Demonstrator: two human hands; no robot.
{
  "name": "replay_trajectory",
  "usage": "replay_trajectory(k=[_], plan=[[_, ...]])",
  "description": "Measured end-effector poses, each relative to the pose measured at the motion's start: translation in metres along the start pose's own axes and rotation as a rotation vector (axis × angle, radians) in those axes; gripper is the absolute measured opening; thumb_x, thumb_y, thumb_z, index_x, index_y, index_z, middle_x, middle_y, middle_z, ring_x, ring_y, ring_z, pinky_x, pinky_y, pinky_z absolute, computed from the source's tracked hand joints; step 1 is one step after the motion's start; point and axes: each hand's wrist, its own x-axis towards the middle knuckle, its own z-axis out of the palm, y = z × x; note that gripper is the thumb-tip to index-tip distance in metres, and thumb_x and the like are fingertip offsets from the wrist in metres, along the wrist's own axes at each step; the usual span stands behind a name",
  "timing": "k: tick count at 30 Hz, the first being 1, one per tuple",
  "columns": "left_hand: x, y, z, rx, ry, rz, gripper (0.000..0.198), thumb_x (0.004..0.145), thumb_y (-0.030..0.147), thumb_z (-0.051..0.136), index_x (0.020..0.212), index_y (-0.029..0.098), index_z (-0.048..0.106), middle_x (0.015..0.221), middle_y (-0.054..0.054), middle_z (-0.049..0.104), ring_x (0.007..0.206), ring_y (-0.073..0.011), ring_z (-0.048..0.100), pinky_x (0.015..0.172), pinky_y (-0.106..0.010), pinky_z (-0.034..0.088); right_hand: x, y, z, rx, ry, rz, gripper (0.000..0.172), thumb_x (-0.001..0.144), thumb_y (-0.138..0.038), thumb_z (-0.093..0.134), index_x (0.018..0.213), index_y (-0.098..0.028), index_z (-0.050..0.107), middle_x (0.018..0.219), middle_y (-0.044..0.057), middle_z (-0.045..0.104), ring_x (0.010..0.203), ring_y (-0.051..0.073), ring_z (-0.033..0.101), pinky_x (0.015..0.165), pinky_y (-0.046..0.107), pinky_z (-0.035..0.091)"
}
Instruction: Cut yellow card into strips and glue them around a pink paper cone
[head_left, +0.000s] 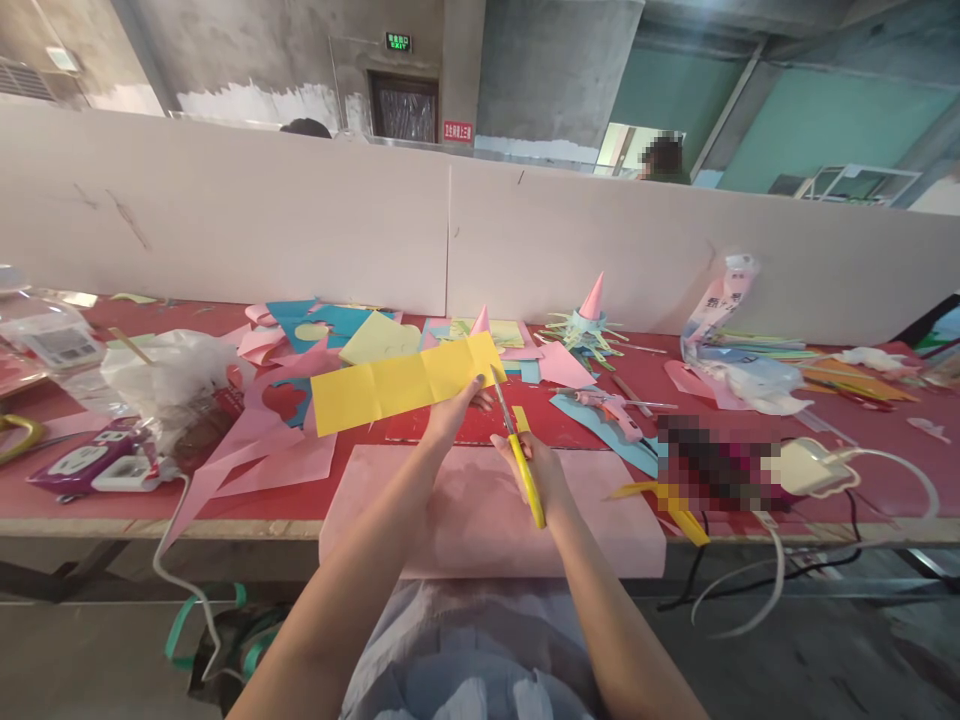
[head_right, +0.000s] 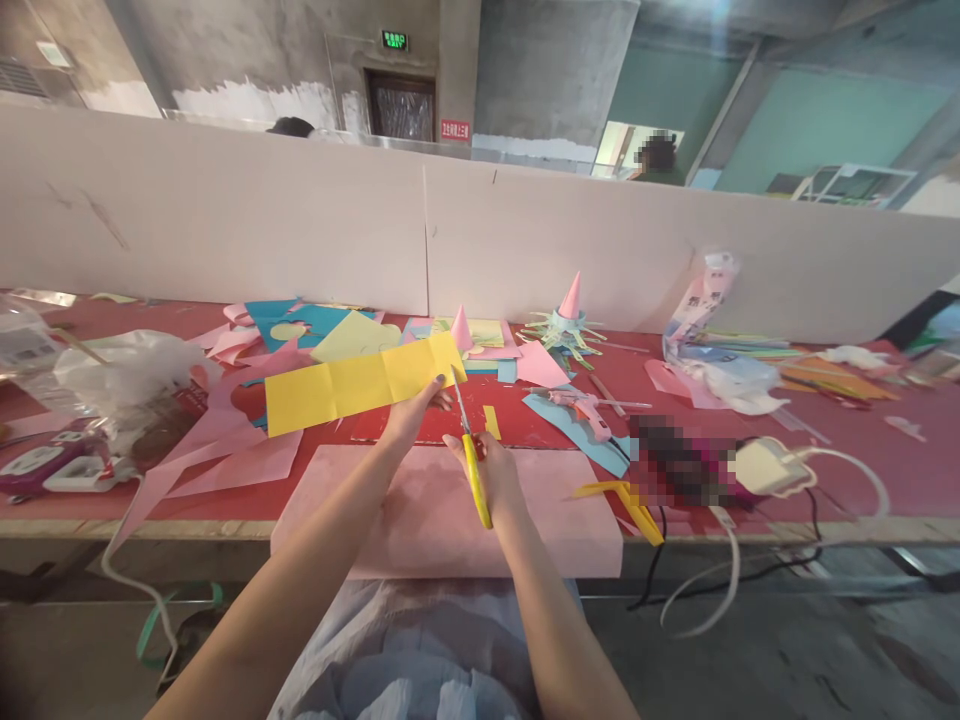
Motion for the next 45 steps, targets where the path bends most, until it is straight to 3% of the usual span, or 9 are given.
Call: replay_trajectory(k=[10, 17, 32, 39, 45], plan=[[-0.001, 0.001, 0.0, -0.006, -0.006, -0.025, 0.032, 0.071, 0.045, 0.062, 0.069, 0.013, 0.063, 0.061, -0.005, 0.066, 0.053, -0.0143, 0.06, 0.059, -0.029, 0.05, -0.001, 0.0, -0.001, -0.042, 0.0, 0.017, 0.038, 0.076, -0.06, 0.045, 0.069, -0.023, 0.046, 0.054, -0.001, 0.051, 0.054, 0.017, 0.054, 0.048, 0.024, 0.034], [-0.003, 0.005, 0.003, -0.003, -0.081, -0.059, 0.031, 0.069, 0.042, 0.065, 0.066, 0.012, 0.062, 0.057, -0.005, 0.064, 0.051, -0.0143, 0.06, 0.058, -0.029, 0.051, -0.003, -0.002, -0.005, -0.077, -0.04, 0.02, 0.034, 0.078, -0.055, 0.044, 0.07, -0.023, 0.043, 0.057, -0.001, 0.053, 0.051, 0.016, 0.052, 0.047, 0.024, 0.033], [-0.005, 0.008, 0.002, 0.015, -0.09, -0.091, 0.033, 0.069, 0.044, 0.064, 0.065, 0.011, 0.062, 0.06, -0.006, 0.064, 0.054, -0.0141, 0.059, 0.06, -0.028, 0.051, 0.0, 0.005, 0.003, 0.051, 0.013, 0.0, 0.036, 0.077, -0.056, 0.046, 0.07, -0.021, 0.047, 0.056, -0.002, 0.052, 0.047, 0.012, 0.048, 0.046, 0.022, 0.035], [-0.01, 0.006, 0.005, -0.007, -0.219, -0.055, 0.031, 0.071, 0.041, 0.064, 0.062, 0.011, 0.061, 0.057, -0.004, 0.063, 0.053, -0.0146, 0.06, 0.059, -0.029, 0.05, 0.0, 0.002, -0.002, -0.001, -0.014, 0.003, 0.038, 0.079, -0.058, 0.042, 0.075, -0.021, 0.049, 0.05, -0.002, 0.049, 0.045, 0.014, 0.05, 0.044, 0.022, 0.033], [-0.011, 0.004, 0.005, -0.006, -0.244, -0.065, 0.033, 0.072, 0.043, 0.063, 0.061, 0.012, 0.062, 0.059, -0.006, 0.064, 0.055, -0.0151, 0.06, 0.06, -0.029, 0.05, 0.002, 0.003, 0.001, 0.005, 0.034, -0.001, 0.038, 0.079, -0.059, 0.041, 0.075, -0.022, 0.047, 0.052, -0.002, 0.05, 0.045, 0.014, 0.05, 0.043, 0.022, 0.033]])
